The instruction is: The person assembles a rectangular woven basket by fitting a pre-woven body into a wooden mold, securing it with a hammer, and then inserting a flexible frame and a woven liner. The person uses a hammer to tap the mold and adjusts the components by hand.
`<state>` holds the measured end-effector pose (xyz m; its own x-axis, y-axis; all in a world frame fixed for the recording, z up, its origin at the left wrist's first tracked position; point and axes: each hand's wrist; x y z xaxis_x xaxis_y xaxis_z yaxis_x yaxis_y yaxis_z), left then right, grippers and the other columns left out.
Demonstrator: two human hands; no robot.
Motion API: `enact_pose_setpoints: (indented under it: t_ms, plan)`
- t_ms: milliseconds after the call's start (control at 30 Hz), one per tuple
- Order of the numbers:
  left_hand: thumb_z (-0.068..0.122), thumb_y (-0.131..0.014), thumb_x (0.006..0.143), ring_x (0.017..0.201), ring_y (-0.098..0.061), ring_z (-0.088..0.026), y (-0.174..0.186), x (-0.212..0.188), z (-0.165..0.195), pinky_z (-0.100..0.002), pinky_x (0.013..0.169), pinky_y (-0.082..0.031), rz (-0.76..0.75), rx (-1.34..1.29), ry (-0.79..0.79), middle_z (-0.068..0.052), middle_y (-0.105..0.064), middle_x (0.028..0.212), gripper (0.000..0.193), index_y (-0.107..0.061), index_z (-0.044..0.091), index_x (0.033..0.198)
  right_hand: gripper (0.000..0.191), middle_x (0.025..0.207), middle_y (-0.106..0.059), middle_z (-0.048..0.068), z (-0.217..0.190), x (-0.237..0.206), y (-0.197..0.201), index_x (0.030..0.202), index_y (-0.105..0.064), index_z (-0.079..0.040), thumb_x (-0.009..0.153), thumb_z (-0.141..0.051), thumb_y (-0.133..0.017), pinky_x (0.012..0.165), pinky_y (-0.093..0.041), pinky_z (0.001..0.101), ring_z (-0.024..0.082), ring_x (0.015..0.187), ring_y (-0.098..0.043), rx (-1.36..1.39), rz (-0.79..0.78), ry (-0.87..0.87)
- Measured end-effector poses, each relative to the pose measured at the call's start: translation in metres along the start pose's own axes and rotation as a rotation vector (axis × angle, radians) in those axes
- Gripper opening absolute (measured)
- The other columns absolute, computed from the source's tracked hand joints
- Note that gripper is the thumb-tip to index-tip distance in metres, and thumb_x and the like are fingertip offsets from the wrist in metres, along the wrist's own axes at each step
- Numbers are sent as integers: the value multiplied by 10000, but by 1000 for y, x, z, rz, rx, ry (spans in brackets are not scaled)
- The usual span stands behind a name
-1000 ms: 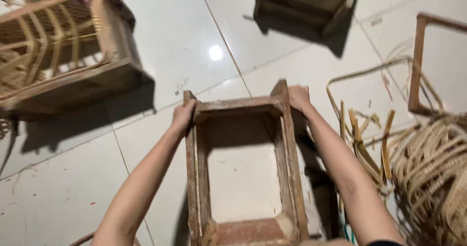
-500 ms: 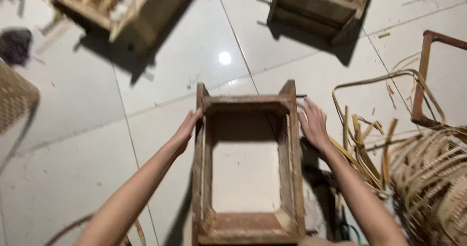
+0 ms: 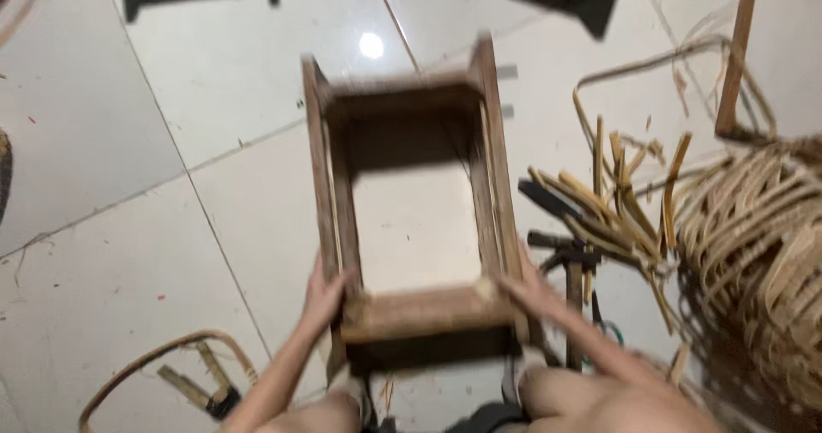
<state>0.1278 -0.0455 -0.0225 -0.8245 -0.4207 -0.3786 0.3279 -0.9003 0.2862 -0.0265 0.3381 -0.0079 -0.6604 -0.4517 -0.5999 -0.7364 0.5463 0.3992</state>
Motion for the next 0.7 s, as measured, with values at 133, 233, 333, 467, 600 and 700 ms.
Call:
enact_pose_setpoints:
  t_ms: [133,233,333,467,600,700]
  plan:
    - [301,-692,876,1303,-566,-303,20,70,31,-378,1104,-444,-27,-100,-7,-204,-605,1420,762,-409,10,1521,1148,1599,-350,283,-28,60,26,1690,18,-129,871,-695,-553,1139,-405,563,407,1391,-473,217,-17,151]
    - [460,-643,919,1413,-422,-280,40,70,41,-397,1141,-380,-173,-216,152,-167,-393,1553,861,-228,108,1586,908,1669,-333,223,-23,78,50,1652,-226,-84,978,-661,-416,1203,-296,530,325,1511,-351,159,44,250]
    - [583,-600,966,1452,-300,-307,58,19,29,-469,1144,-285,-145,131,327,-186,-283,1607,793,-398,71,1536,797,1618,-435,190,0,67,49,1609,-317,-68,1016,-596,-392,1187,-333,489,291,1482,-403,478,207,152]
    - [605,-607,892,1228,-591,-270,67,-15,8,-454,970,-468,-78,86,569,-160,-668,1377,752,-613,74,1424,676,1555,-474,181,32,28,-10,1549,-344,-57,1043,-504,-390,1187,-351,437,272,1436,-446,1333,146,45]
    - [577,-680,908,1074,-606,-393,79,-9,2,-422,852,-435,-43,164,570,-220,-695,1273,753,-685,52,1447,583,1504,-512,158,39,5,-69,1499,-386,-44,1067,-436,-390,1186,-345,397,241,1397,-473,1512,245,-63]
    - [562,-707,842,1161,-587,-230,88,-4,1,-398,883,-477,-20,117,580,-126,-675,1320,827,-542,82,1495,515,1466,-540,141,38,0,-84,1460,-418,-35,1084,-385,-391,1186,-340,367,218,1367,-494,1573,307,-21]
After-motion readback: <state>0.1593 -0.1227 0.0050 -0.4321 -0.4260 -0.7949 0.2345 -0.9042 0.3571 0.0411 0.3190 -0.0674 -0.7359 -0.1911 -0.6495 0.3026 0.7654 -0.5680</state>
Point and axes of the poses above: each hand's wrist, its own x-axis towards the middle knuckle, its own y-axis out of the back of the hand, z = x × y
